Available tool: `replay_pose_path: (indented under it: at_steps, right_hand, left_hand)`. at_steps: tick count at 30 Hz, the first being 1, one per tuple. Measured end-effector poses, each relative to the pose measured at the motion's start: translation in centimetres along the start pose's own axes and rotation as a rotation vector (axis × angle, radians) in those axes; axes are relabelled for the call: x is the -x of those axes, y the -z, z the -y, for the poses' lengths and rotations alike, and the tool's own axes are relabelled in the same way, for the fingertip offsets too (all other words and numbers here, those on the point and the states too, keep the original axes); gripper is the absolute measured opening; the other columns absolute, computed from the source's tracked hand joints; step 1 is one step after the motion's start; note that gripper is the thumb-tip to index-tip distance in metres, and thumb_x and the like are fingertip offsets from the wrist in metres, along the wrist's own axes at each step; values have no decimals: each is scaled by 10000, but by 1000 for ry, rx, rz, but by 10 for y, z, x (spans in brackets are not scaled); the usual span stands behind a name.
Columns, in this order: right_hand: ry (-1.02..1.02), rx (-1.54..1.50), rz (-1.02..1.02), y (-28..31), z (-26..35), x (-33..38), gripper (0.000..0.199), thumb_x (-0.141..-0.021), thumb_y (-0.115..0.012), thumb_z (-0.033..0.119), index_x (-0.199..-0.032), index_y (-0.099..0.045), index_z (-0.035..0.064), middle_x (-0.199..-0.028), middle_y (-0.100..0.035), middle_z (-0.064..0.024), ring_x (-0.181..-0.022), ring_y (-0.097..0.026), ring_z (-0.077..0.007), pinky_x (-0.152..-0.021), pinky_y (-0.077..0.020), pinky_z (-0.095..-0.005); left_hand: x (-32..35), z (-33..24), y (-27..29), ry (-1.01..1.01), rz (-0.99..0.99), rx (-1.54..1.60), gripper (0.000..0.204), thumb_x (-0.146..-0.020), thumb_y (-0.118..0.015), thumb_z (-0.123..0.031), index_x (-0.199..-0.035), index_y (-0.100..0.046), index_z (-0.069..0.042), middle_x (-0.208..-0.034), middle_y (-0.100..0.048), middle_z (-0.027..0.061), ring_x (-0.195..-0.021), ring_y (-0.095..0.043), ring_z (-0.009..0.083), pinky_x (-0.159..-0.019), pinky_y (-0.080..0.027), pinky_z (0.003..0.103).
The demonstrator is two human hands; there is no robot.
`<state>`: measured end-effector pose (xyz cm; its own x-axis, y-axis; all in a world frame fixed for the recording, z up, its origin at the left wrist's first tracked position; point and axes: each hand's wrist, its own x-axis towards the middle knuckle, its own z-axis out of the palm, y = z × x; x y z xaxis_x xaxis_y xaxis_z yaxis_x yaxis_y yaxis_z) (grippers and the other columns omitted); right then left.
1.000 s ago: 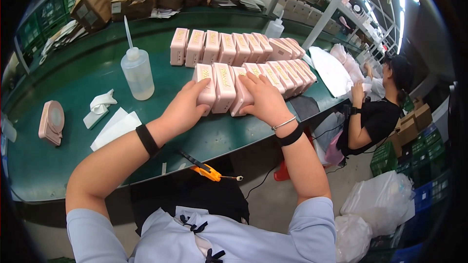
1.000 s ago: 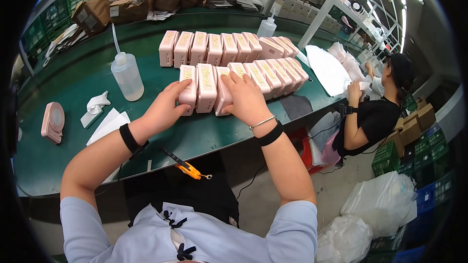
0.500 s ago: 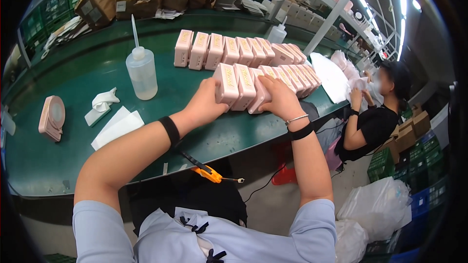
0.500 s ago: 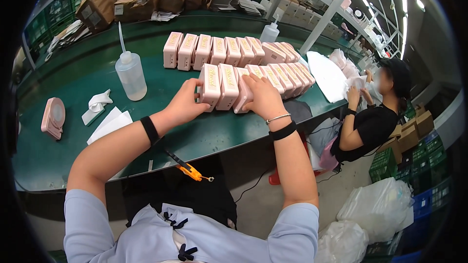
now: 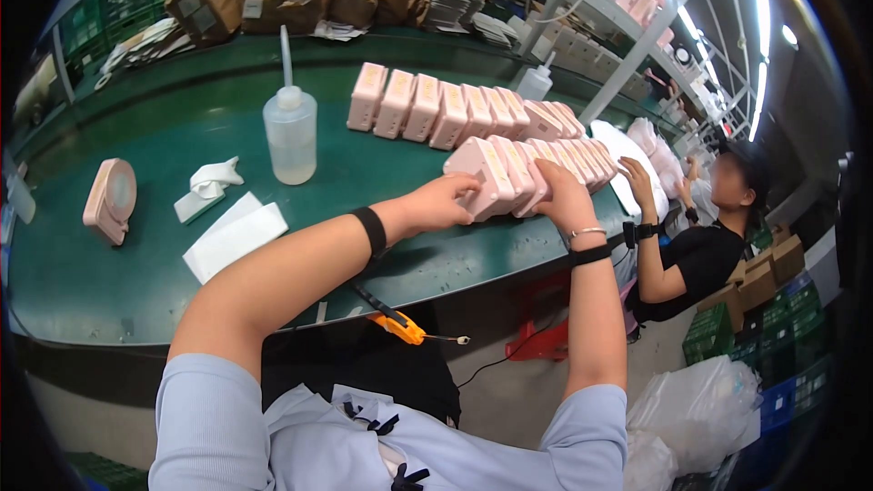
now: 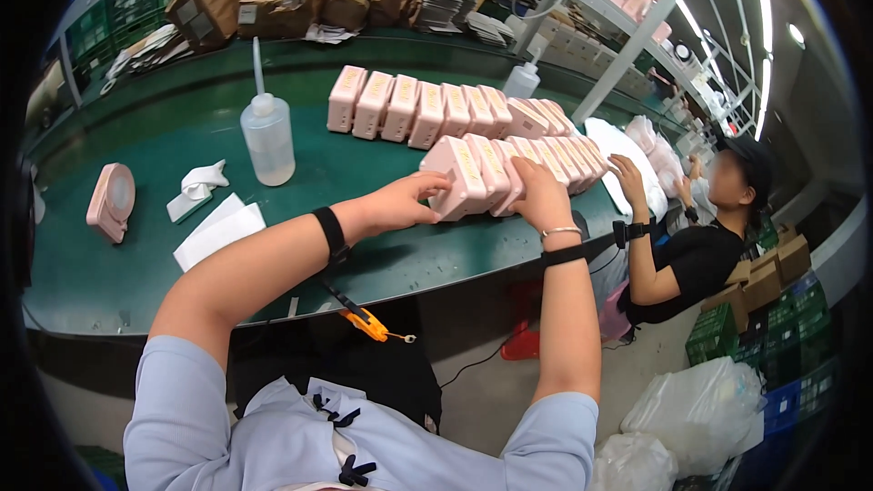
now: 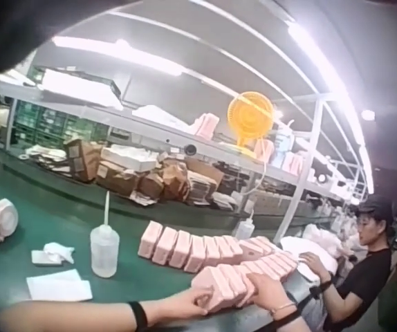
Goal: The person picks up a pink device, blows air on it with a nozzle, and wipes the surfaces with a cloth. They then wet a cloth from a bottle and repeat the process on several more devices, placing each into a row of finished items.
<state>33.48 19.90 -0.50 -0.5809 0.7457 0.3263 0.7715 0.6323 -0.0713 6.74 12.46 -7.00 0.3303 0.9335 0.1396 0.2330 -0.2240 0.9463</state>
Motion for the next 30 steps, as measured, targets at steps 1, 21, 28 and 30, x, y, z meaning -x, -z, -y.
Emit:
replay_pose_path:
  at_steps: [1, 21, 28, 30]
  right_hand:
    - [8, 20, -35, -4, 1, 3, 762, -599, -829, 23, -1313, -562, 47, -1329, -584, -170, -1247, -535, -357, -1040, -446, -406]
    - [-80, -364, -489, -94, 106, 91, 450, -838, -699, 126, -1241, -537, 4, -1282, -540, -195, -1143, -548, -375, -994, -432, -451]
    - [-81, -323, -550, -113, 101, 91, 311, -854, -589, 123, -1147, -605, 21, -1211, -602, -164, -1049, -587, -373, -930, -449, -441]
    - [-69, -302, -550, -114, 98, 93, 281, -813, -580, 124, -1073, -631, 30, -1157, -629, -132, -1024, -601, -348, -881, -454, -432]
  left_hand:
    - [-1, -3, 2, 14, 30, 17, 567, -827, -686, 3, -1365, -510, -27, -1436, -442, 128, -1330, -478, 297, -1083, -423, 366]
    - [-26, 20, 108, -36, -1261, -804, 636, -688, -799, -238, -1227, -583, 18, -1169, -612, 241, -1070, -610, 376, -961, -488, 428]
    - [-46, 39, 176, 236, -939, -101, 691, -763, -795, -296, -1312, -543, 40, -1243, -628, 216, -1111, -636, 318, -933, -509, 388]
    - [-50, 28, 168, 269, -776, 112, 691, -780, -790, -305, -1321, -537, 44, -1245, -636, 207, -1109, -644, 304, -922, -516, 378]
